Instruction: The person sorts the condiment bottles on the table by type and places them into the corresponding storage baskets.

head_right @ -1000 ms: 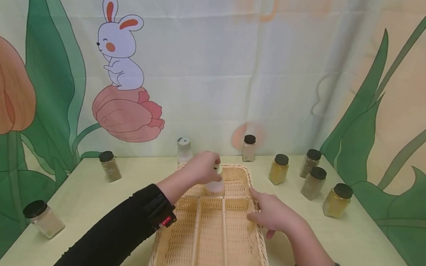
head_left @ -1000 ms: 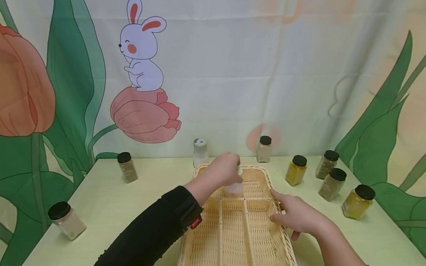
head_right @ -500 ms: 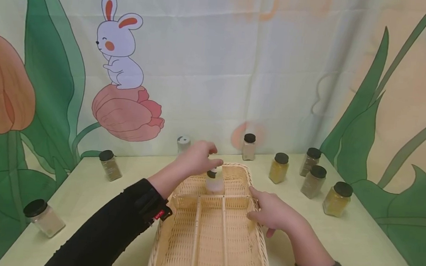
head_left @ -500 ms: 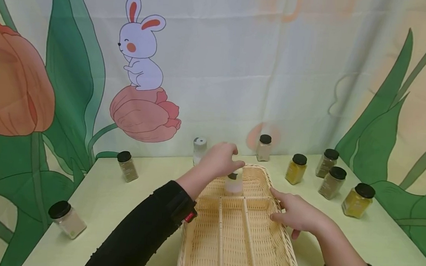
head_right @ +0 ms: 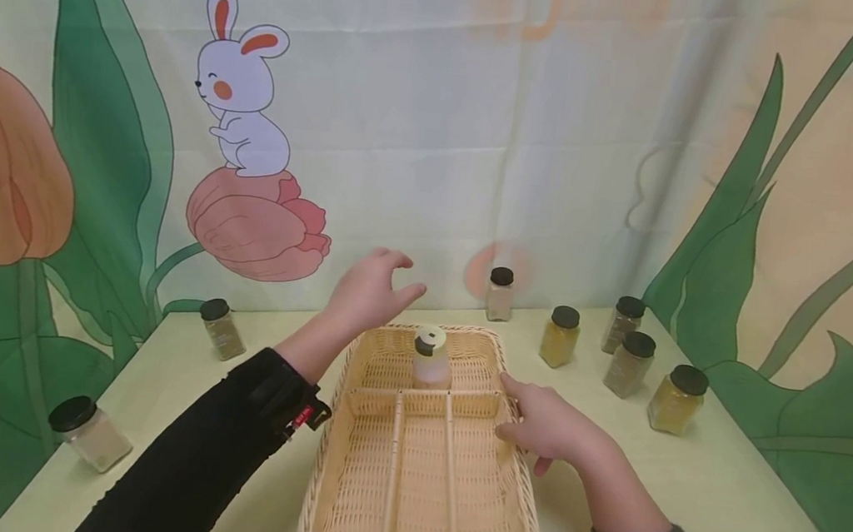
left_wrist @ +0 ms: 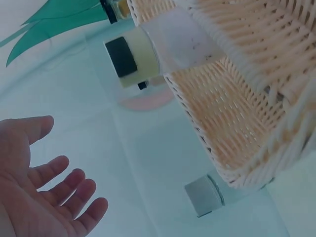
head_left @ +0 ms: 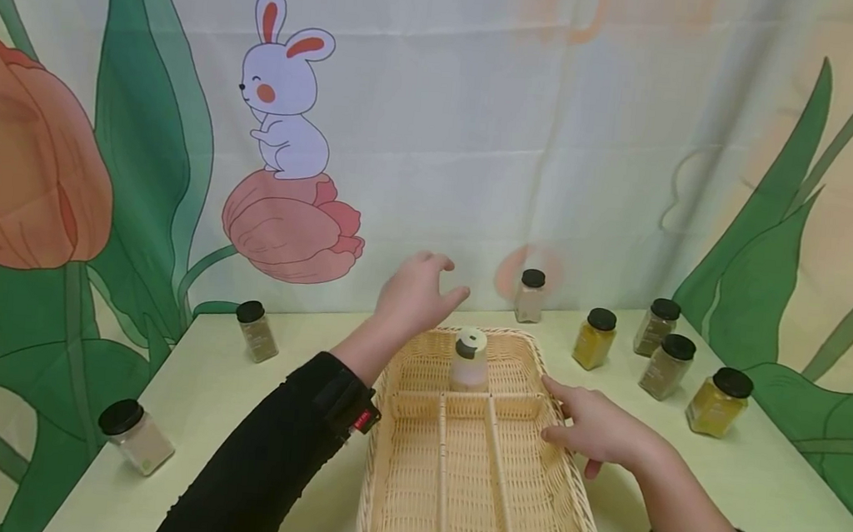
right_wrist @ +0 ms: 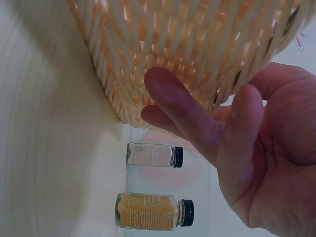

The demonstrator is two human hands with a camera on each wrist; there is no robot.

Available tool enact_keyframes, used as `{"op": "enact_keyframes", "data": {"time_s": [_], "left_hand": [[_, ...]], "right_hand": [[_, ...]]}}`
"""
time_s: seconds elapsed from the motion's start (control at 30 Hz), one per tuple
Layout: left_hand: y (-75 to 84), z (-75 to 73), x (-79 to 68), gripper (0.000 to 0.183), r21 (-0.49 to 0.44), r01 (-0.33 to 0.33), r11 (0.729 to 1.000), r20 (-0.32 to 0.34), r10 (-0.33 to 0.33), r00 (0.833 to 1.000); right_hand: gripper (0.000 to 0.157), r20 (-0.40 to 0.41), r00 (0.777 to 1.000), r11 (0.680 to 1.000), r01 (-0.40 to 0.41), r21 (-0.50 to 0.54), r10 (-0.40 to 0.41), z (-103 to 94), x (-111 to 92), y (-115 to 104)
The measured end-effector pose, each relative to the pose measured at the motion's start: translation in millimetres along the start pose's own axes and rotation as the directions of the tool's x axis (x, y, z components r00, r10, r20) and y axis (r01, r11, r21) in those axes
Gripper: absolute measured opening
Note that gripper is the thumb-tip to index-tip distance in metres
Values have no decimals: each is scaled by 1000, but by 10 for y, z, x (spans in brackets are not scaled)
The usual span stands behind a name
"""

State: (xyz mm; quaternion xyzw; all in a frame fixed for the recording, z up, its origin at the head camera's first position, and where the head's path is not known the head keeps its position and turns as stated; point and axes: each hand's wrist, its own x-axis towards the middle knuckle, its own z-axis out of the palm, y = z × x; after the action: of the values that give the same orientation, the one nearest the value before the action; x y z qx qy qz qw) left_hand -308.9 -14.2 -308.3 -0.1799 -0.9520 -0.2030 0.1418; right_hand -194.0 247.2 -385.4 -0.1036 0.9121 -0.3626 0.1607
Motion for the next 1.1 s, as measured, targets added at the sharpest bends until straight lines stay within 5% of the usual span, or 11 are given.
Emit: {"op": "enact_keyframes", "data": {"time_s": [0.43, 1.1], "left_hand": [[-370, -38, 45, 49, 41, 9, 999, -81, -5, 997], [-795, 195, 31, 57, 78, 6, 997, 28, -9, 1000]], "right_hand": [[78, -1, 1000, 1000, -1, 9, 1, -1, 1, 4], [78, -4, 1000, 1000, -4, 1, 4, 2, 11, 17]]}}
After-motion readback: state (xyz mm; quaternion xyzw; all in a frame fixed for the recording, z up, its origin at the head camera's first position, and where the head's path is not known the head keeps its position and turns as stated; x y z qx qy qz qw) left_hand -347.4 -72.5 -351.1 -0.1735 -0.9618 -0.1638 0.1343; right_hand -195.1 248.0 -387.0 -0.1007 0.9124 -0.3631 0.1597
